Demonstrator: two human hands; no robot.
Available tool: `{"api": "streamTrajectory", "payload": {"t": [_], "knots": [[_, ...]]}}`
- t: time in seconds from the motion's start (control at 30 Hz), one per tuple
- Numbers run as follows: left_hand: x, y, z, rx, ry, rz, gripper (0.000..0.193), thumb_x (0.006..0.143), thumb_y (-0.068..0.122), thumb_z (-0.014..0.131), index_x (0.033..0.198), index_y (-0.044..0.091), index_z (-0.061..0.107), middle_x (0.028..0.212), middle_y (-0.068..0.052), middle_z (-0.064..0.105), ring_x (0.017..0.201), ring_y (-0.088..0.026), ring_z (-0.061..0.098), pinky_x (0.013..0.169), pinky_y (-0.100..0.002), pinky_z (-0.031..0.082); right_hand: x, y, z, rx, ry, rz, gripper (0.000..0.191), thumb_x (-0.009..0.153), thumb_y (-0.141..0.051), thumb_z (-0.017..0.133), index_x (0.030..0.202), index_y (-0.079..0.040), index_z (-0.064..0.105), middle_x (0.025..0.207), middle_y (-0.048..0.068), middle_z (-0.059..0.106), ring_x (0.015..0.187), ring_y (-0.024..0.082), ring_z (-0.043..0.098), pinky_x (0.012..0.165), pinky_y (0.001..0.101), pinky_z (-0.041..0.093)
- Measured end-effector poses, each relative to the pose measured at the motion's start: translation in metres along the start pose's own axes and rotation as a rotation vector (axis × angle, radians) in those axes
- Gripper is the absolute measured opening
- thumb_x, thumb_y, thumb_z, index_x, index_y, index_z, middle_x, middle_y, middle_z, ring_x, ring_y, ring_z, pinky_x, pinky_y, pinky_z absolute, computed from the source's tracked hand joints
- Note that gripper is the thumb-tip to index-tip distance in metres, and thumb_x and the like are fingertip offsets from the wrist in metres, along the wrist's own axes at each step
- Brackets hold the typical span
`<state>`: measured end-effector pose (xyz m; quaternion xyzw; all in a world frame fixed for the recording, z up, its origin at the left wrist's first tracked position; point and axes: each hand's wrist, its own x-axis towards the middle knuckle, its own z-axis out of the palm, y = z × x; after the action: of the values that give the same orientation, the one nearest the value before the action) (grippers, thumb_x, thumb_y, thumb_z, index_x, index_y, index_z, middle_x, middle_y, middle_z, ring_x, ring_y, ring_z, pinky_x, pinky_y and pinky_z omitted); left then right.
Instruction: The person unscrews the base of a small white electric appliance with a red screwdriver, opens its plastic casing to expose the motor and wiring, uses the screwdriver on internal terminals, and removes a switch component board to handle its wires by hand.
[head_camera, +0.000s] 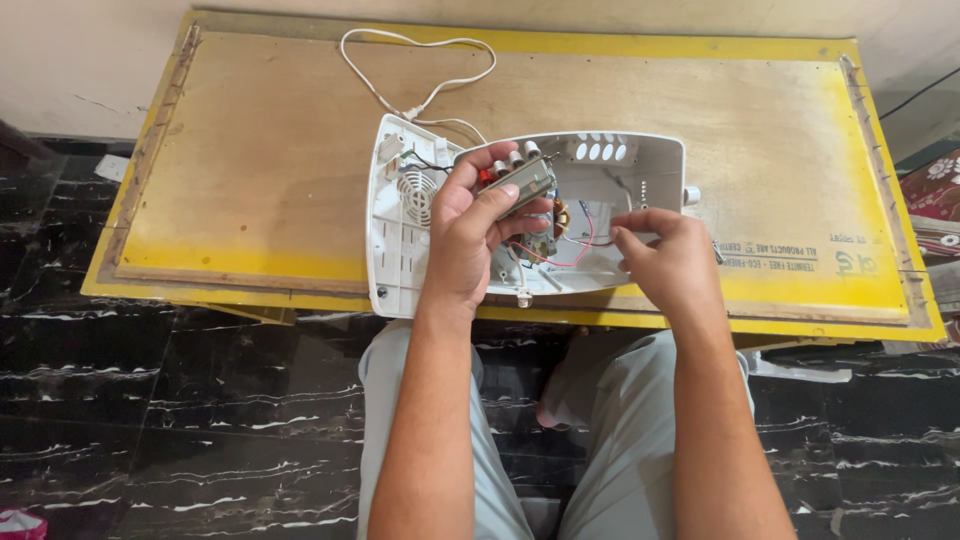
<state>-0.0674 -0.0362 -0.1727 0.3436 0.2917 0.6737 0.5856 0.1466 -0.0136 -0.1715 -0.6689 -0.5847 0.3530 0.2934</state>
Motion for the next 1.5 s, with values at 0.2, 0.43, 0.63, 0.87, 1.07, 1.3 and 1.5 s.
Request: {"api": "streamTrajectory", "payload": {"t": [0.2, 0.43, 0.63, 0.87, 1.07, 1.3, 1.5], "knots": [[0.000, 0.001, 0.000, -0.009, 0.001, 0.006, 0.044, 0.093, 0.007, 0.060, 0.136, -0.002, 0.054, 0.109, -0.016, 0.070, 0.090, -0.025, 0.075, 0.080, -0.039, 0.065, -0.002, 0.007, -0.003, -0.017, 0.191, -0.108, 0.024, 0.086, -0.018, 0.076, 0.102, -0.001, 0.068, 0.087, 0.007, 0.077, 0.065, 0.016, 0.074, 0.062, 0.0337, 0.057], [0.001, 0.001, 0.000, -0.008, 0.009, 0.005, 0.044, 0.093, 0.006, 0.061, 0.135, -0.003, 0.054, 0.108, -0.016, 0.069, 0.090, -0.026, 0.075, 0.080, -0.039, 0.065, -0.003, 0.014, 0.000, -0.213, 0.369, -0.158, 0.028, 0.085, -0.020, 0.077, 0.103, -0.002, 0.068, 0.083, 0.012, 0.077, 0.080, 0.029, 0.073, 0.077, 0.0406, 0.055], [0.001, -0.001, 0.001, 0.004, 0.002, 0.005, 0.043, 0.093, 0.006, 0.060, 0.135, -0.003, 0.054, 0.109, -0.016, 0.069, 0.090, -0.025, 0.075, 0.080, -0.038, 0.065, 0.001, 0.021, 0.006, -0.266, 0.362, -0.135, 0.025, 0.087, -0.023, 0.075, 0.102, -0.003, 0.076, 0.088, 0.014, 0.076, 0.084, 0.032, 0.073, 0.080, 0.0417, 0.056], [0.000, -0.001, 0.002, 0.022, -0.010, -0.002, 0.042, 0.094, 0.007, 0.061, 0.135, -0.002, 0.054, 0.111, -0.015, 0.068, 0.092, -0.024, 0.074, 0.081, -0.038, 0.065, 0.003, 0.022, 0.008, -0.319, 0.276, -0.103, 0.023, 0.092, -0.024, 0.071, 0.104, -0.006, 0.079, 0.085, 0.016, 0.076, 0.083, 0.033, 0.073, 0.081, 0.0431, 0.056], [-0.001, 0.001, 0.004, 0.053, -0.060, -0.037, 0.042, 0.097, 0.006, 0.060, 0.138, -0.003, 0.053, 0.118, -0.015, 0.065, 0.096, -0.025, 0.074, 0.083, -0.038, 0.064, -0.007, 0.012, -0.004, -0.302, 0.348, -0.229, 0.022, 0.095, -0.025, 0.073, 0.103, -0.005, 0.079, 0.089, 0.015, 0.076, 0.081, 0.033, 0.072, 0.076, 0.0426, 0.055], [-0.002, 0.003, 0.006, 0.049, -0.143, -0.122, 0.050, 0.095, 0.006, 0.055, 0.144, -0.001, 0.051, 0.124, -0.015, 0.067, 0.105, -0.026, 0.074, 0.089, -0.038, 0.064, -0.008, -0.004, -0.003, 0.411, 0.088, -0.311, 0.024, 0.099, -0.021, 0.072, 0.111, -0.001, 0.072, 0.088, 0.007, 0.075, 0.070, 0.009, 0.065, 0.060, 0.0239, 0.051], [-0.008, 0.003, 0.008, 0.258, -0.251, -0.023, 0.054, 0.095, -0.006, 0.059, 0.148, 0.003, 0.053, 0.126, -0.009, 0.061, 0.111, -0.016, 0.062, 0.093, -0.032, 0.058, -0.011, -0.009, 0.007, 0.798, -0.160, -0.198, 0.033, 0.106, -0.029, 0.058, 0.123, -0.003, 0.066, 0.094, 0.005, 0.071, 0.066, 0.009, 0.064, 0.056, 0.0223, 0.050]]}}
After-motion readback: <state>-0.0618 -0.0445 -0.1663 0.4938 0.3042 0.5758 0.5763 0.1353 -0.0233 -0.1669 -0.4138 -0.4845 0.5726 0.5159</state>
